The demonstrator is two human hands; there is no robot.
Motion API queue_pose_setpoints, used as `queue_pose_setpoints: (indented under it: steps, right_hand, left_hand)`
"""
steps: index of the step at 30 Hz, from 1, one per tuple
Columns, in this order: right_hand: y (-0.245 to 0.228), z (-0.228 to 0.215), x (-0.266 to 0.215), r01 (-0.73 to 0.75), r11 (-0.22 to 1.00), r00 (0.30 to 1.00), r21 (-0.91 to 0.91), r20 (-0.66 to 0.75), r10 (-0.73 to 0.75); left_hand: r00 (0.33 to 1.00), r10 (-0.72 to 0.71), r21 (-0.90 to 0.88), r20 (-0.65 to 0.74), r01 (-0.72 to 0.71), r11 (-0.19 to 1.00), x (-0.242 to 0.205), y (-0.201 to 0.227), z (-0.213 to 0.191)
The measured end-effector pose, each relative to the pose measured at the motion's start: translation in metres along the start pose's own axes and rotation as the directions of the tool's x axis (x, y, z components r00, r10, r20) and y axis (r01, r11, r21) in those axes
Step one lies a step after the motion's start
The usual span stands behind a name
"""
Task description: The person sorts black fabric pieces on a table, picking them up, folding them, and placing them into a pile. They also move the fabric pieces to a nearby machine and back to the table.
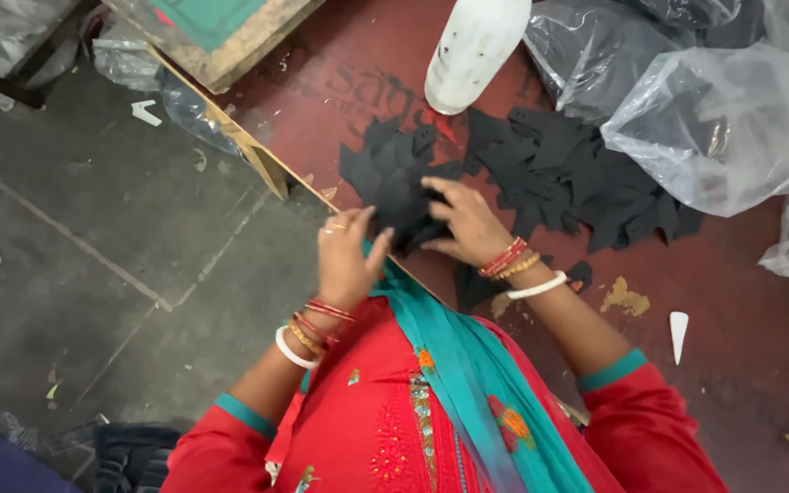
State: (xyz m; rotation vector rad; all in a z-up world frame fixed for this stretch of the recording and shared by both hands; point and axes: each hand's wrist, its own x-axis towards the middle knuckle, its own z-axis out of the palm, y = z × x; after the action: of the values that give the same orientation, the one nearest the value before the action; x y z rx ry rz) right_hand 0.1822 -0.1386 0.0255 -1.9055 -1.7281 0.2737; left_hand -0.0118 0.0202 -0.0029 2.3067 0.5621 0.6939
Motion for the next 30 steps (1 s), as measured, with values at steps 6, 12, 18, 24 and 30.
queue_pose_setpoints:
  steps: [6, 12, 18, 24, 30]
  right_hand:
    - [-0.007, 0.023, 0.001, -0.150, 0.986, 0.988, -0.071, -0.055, 0.146]
    - [-0.039, 0.019, -0.013, -0.438, 0.897, 0.881, 0.057, -0.172, 0.441]
    - [-0.024, 0.024, -0.036, -0.313, 0.933, 0.933, -0.178, -0.241, 0.267]
    - [0.001, 0.024, -0.016, -0.188, 0.974, 0.980, -0.122, -0.087, 0.179]
    - [0.031, 0.031, 0.037, -0.225, 0.970, 0.972, 0.093, -0.042, 0.230]
  left_hand:
    - [0.999, 0.019, -0.071, 0.031, -0.016, 0.997, -0.023, 0.013, 0.010]
    - [0.993, 0.117, -0.128, 0.025, -0.113, 0.985, -0.028, 0.008, 0.005]
    - [0.997, -0.045, -0.144, -0.057, 0.036, 0.989, -0.020, -0.018, -0.003]
    - [0.998, 0.010, 0.041, -0.054, -0.008, 0.999, -0.012, -0.020, -0.010]
    - [0.999, -0.036, 0.033, 0.002, 0.036, 0.999, -0.003, -0.008, 0.003]
